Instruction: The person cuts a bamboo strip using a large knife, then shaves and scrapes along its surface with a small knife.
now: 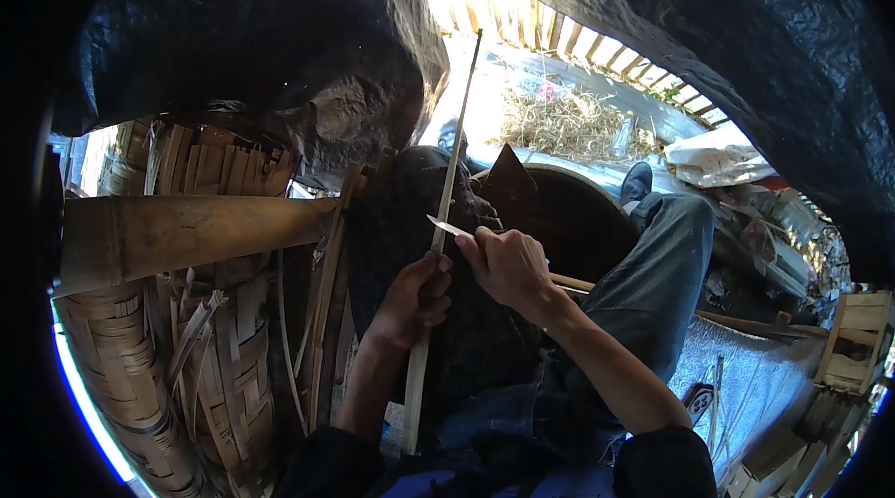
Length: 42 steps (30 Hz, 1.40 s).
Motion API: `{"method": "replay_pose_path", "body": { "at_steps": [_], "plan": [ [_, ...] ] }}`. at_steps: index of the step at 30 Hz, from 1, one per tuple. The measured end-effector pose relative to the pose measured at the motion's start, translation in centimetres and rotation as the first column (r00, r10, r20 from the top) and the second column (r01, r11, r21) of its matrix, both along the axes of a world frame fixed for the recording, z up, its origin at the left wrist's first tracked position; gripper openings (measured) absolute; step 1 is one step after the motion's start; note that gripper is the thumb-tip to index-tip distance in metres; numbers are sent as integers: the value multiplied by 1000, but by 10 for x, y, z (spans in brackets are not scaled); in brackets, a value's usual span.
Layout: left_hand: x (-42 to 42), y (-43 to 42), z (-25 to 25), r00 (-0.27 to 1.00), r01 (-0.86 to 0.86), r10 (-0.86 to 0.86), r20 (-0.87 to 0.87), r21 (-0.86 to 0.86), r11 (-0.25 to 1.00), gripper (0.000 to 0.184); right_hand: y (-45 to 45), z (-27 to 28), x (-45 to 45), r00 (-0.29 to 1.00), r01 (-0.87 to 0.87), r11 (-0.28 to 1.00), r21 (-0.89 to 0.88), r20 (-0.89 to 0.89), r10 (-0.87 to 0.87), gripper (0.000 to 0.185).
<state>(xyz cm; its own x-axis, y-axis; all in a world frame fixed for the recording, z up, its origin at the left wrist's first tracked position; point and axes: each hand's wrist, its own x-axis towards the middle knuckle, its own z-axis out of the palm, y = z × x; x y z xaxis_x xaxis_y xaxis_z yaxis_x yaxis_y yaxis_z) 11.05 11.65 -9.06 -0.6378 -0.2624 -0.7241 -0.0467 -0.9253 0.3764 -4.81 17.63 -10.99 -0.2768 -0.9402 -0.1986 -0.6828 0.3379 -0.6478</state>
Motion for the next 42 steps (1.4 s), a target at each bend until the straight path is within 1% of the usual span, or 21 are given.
{"method": "replay_pose_path", "body": {
  "at_steps": [2, 4, 11, 13, 15, 17, 18, 21, 22, 23, 25, 26, 27, 29, 31, 32, 33, 35, 39, 41, 42],
  "plan": [
    [3, -1, -1, 1000, 0, 0, -3, 20, 1000, 27, 0, -2, 6, 1000, -7, 1000, 1, -19, 7, 45],
    [6, -2, -1, 1000, -5, 5, -13, 31, 999, 27, -5, -3, 7, 988, 2, 998, 55, -155, 7, 41],
    [6, -5, -3, 1000, 9, -8, -13, 74, 997, 25, -29, -25, 3, 969, -38, 999, 4, -243, 38, 47],
    [5, 2, 0, 999, 25, -27, 33, 63, 998, 25, -41, -35, -6, 943, 113, 988, -104, -303, -140, 48],
    [7, 6, 0, 1000, 13, -14, 12, 65, 998, 25, -59, -37, -19, 955, 119, 991, -56, -267, -130, 48],
    [11, 0, -5, 1000, -10, 13, -29, 91, 996, 25, -66, -45, -27, 940, -25, 969, -245, -337, -61, 52],
    [13, -3, -8, 996, -44, 52, -67, 111, 993, 24, -71, -48, -31, 963, -35, 991, -128, -269, -1, 57],
    [22, -6, -20, 984, -52, 73, -163, 128, 990, 26, -90, -41, -32, 978, -32, 999, -26, -206, 26, 59],
    [22, -3, -18, 983, -57, 77, -166, 124, 991, 26, -99, -47, -37, 965, 42, 999, -11, -258, -44, 60],
    [21, 1, -15, 984, -46, 68, -167, 134, 990, 26, -106, -51, -45, 935, 32, 995, -97, -349, -64, 59],
    [24, 0, -9, 984, -27, 50, -170, 136, 990, 27, -119, -52, -59, 948, 29, 993, -115, -313, -64, 58],
    [23, -1, -8, 980, -35, 63, -189, 145, 989, 26, -126, -58, -67, 927, 35, 992, -119, -367, -77, 56],
    [22, -2, -6, 975, -46, 79, -209, 158, 986, 26, -132, -64, -77, 948, 63, 992, -108, -306, -93, 56],
    [22, -5, 3, 978, -59, 87, -192, 144, 988, 27, -135, -53, -83, 970, 20, 997, -73, -242, -37, 46],
    [27, -8, 11, 980, -89, 111, -166, 140, 986, 27, -111, -44, -75, 955, -214, 957, -195, -246, 163, 32],
    [30, -9, 13, 974, -87, 120, -193, 171, 981, 27, -91, -56, -72, 808, -484, 729, -484, -566, 161, 26],
    [33, -9, 15, 967, -85, 129, -220, 202, 976, 27, -78, -35, -60, 951, -276, 929, -248, -210, 227, 19],
    [36, -4, 16, 964, -95, 156, -217, 270, 958, 27, -55, -26, -44, 987, -156, 919, -362, -32, 155, 30],
    [50, 17, 9, 940, -84, 230, -253, 482, 872, 26, -31, -4, -20, 998, -25, 985, -172, 47, 34, 43],
    [57, 29, 9, 928, -87, 263, -265, 532, 843, 25, -20, -5, -11, 993, -72, 991, -115, 88, 82, 44],
    [59, 34, 8, 908, -95, 309, -284, 577, 811, 25, -17, -8, -8, 995, -101, 989, -107, 17, 103, 40]
  ]
}}
